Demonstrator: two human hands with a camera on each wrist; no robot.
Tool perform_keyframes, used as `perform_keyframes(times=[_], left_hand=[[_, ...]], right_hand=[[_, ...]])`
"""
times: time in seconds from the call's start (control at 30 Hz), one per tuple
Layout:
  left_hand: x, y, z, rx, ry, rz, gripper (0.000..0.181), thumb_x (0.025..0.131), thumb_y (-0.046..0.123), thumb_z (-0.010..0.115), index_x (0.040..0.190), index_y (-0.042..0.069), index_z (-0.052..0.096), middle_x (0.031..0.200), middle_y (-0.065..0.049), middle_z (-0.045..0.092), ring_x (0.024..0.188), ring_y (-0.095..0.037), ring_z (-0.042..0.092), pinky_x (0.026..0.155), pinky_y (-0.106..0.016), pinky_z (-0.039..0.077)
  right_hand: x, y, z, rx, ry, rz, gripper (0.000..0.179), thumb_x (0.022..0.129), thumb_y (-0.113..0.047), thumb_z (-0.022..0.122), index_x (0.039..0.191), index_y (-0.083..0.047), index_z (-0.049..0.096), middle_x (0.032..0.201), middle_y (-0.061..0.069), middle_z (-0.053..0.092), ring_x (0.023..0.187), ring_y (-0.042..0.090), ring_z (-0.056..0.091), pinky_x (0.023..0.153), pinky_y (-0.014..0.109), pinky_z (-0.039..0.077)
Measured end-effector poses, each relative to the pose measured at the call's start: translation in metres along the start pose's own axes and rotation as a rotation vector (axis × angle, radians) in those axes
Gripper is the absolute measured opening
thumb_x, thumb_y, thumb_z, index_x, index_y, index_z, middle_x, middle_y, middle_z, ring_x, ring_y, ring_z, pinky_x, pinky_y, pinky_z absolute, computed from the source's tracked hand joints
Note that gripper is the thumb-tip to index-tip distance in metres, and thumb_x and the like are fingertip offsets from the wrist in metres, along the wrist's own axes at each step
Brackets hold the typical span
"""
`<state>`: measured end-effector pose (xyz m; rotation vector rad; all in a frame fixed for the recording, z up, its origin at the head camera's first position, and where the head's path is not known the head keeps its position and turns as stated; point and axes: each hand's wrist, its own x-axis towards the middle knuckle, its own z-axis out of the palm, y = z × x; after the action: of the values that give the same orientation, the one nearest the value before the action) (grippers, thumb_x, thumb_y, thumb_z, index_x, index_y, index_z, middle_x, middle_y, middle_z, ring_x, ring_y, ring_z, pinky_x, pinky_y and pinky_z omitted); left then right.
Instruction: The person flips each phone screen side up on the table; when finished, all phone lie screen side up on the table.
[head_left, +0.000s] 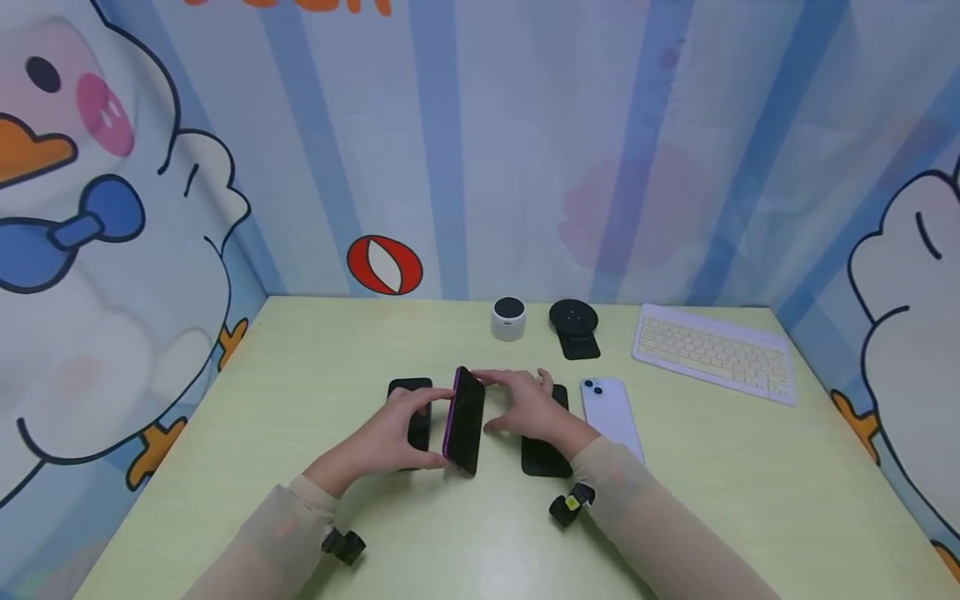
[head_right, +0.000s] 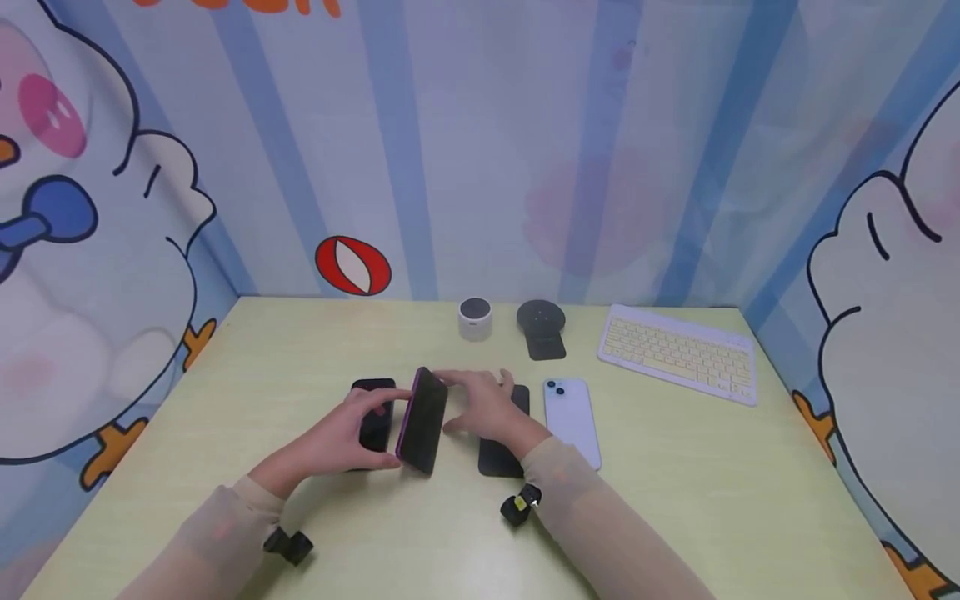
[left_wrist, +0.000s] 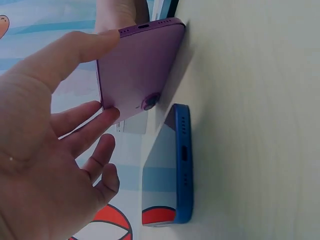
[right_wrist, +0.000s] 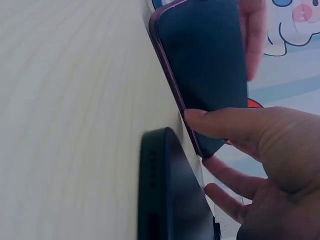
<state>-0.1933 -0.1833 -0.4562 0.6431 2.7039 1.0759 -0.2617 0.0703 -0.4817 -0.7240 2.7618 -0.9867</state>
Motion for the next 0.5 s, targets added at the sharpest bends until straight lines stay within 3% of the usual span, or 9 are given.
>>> perform_keyframes(times=[0.23, 0.5], left_hand=[[0.005, -0.006, 0.010, 0.033, 0.030, -0.012, 0.088, 0.074, 0.030, 0.094, 0.151, 0.020, 0.052, 0.138, -0.009, 0.061, 0.122, -0.025, 0.045, 0.095, -0.047, 0.048], [0.010, -0.006, 0.018, 0.125, 0.068, -0.024, 0.082, 0.072, 0.026, 0.095, 0.144, 0.014, 0.058, 0.144, -0.003, 0.062, 0.121, -0.027, 0.044, 0.099, -0.050, 0.046]], right_hand=[[-0.003, 0.002, -0.007, -0.098, -0.020, 0.044, 0.081, 0.072, -0.018, 0.095, 0.145, -0.027, 0.061, 0.139, 0.000, 0.068, 0.135, 0.033, 0.051, 0.118, 0.073, 0.004], [0.001, 0.010, -0.013, -0.121, -0.055, 0.054, 0.076, 0.074, -0.020, 0.094, 0.144, -0.021, 0.063, 0.145, 0.004, 0.062, 0.140, 0.033, 0.046, 0.120, 0.071, 0.006]])
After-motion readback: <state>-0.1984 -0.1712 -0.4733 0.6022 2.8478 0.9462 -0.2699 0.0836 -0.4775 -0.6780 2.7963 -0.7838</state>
